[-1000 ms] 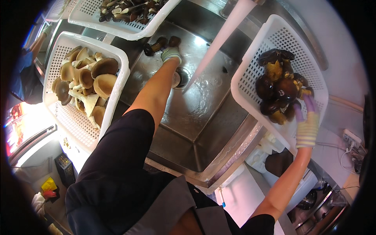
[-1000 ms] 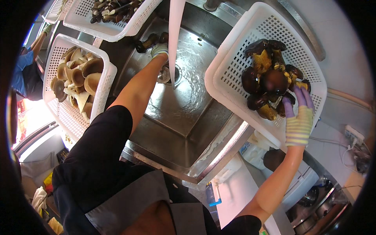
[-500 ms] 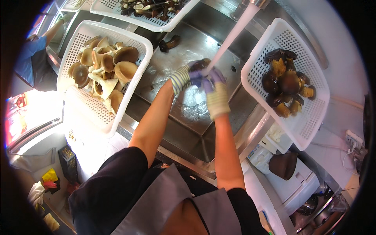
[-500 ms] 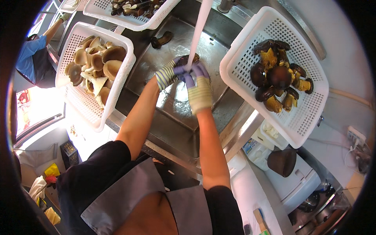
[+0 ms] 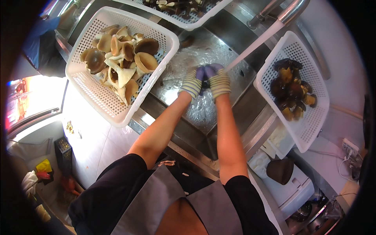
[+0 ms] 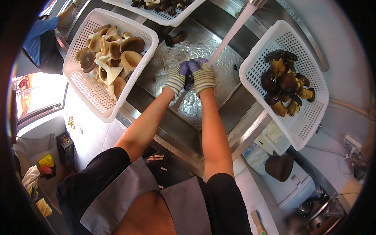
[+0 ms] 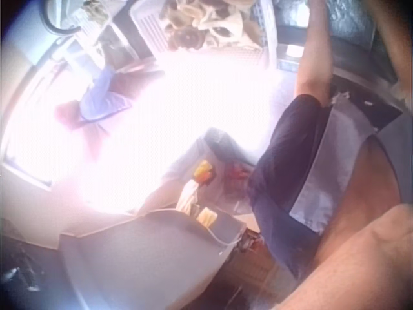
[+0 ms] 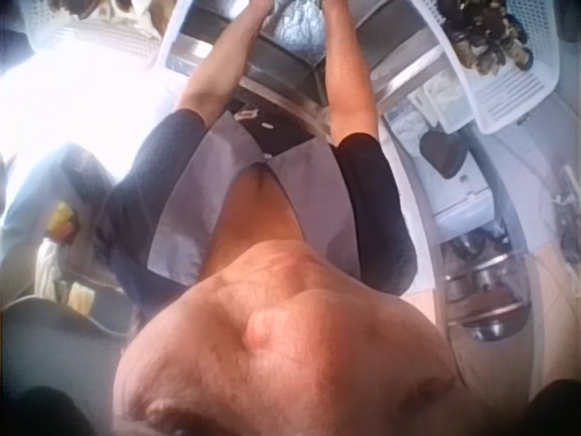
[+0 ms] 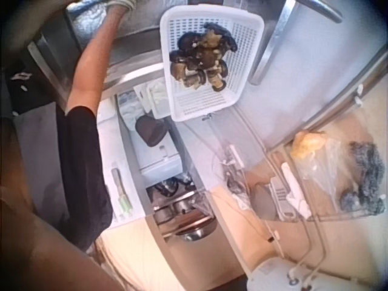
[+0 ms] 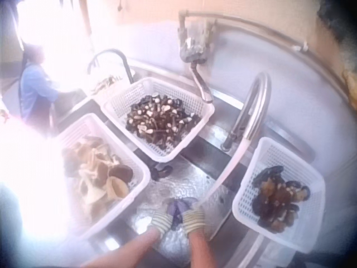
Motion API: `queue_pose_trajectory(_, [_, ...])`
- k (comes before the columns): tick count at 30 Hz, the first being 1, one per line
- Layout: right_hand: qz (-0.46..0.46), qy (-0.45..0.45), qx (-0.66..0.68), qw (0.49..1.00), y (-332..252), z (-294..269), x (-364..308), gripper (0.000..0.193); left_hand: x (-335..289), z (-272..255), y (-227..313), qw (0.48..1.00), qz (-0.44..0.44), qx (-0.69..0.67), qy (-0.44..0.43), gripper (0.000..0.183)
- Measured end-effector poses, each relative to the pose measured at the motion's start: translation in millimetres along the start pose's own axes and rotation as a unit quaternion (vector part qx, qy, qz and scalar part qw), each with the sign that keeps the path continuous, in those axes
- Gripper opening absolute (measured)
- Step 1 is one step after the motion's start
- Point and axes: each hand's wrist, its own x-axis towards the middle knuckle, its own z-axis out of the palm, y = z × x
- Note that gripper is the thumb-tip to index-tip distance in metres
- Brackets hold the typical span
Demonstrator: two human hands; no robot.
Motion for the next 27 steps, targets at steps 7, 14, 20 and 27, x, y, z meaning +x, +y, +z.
queue_pose_trajectory(7, [0.078,0.025,0.143,0.986,-4,-15,-13,0.031,3,-1,-9,0.956,-0.002,-0.248,-0.153,0.037])
queue_pose_trajectory(14, [0.152,-0.031,0.189,0.97,-6,-37,0,0.028,-2,-2,10,0.951,0.006,-0.252,-0.179,0.031])
queue_pose_trajectory(20, [0.084,-0.043,0.003,0.995,-14,-38,-7,0.03,3,2,18,0.995,0.045,-0.048,-0.072,0.031])
queue_pose_trajectory(27, [0.09,0.113,0.169,0.975,-2,-19,-2,0.044,-8,15,28,0.912,-0.187,-0.352,-0.093,0.05])
